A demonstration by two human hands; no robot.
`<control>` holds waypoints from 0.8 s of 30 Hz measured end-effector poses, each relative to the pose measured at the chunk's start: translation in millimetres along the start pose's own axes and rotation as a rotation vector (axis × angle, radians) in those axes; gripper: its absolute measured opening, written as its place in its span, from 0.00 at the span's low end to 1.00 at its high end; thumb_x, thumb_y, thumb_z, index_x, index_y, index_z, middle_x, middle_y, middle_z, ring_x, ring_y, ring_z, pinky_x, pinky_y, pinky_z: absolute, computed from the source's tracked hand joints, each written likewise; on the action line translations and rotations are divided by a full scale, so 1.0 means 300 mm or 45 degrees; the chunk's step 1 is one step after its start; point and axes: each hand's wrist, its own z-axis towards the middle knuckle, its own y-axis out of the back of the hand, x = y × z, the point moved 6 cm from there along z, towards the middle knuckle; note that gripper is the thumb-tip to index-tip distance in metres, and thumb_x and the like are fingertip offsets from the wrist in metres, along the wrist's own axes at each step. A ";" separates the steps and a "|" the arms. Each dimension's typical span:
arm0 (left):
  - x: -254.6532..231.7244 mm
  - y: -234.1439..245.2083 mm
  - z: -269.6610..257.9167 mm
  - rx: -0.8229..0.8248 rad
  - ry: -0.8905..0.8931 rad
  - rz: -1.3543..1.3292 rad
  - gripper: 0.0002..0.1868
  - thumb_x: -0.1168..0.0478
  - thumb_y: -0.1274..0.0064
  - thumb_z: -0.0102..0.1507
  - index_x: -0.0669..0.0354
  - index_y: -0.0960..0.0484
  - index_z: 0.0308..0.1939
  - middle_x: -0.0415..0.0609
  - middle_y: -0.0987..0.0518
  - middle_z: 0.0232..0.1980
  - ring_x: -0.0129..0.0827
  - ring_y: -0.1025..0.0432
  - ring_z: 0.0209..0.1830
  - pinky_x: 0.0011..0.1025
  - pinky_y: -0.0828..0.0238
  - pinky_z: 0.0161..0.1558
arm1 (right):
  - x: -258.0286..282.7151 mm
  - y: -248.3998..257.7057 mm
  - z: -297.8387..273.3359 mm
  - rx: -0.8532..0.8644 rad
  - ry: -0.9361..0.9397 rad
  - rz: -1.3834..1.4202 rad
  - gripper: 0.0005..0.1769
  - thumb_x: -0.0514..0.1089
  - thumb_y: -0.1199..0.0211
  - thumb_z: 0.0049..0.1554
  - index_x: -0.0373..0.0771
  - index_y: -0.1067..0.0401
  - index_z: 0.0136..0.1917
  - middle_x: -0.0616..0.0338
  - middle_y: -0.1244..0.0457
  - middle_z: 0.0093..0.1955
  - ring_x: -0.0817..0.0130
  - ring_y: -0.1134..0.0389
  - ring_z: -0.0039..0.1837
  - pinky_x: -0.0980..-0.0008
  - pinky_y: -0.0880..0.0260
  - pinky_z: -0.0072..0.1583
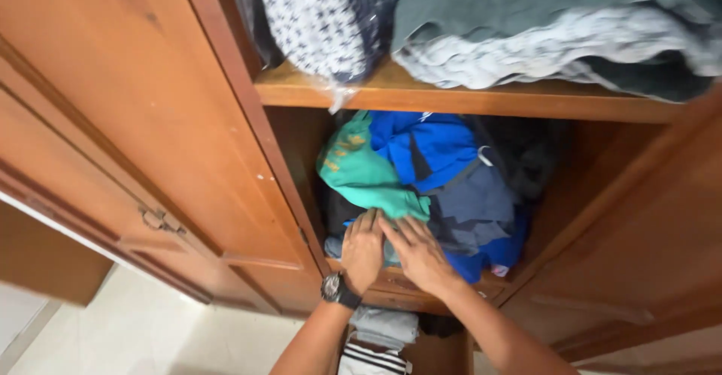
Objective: Organize clothes by moving them from a closet shelf into a drawer.
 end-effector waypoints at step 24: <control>0.201 -0.444 0.447 0.049 0.705 -1.570 0.17 0.64 0.33 0.61 0.68 0.16 0.52 0.52 0.15 0.50 0.37 0.22 0.46 0.33 0.23 0.47 | -0.346 0.263 0.272 -0.480 -0.140 -0.070 0.14 0.32 0.36 0.50 0.38 0.23 0.50 0.53 0.32 0.53 0.50 0.33 0.59 0.57 0.30 0.60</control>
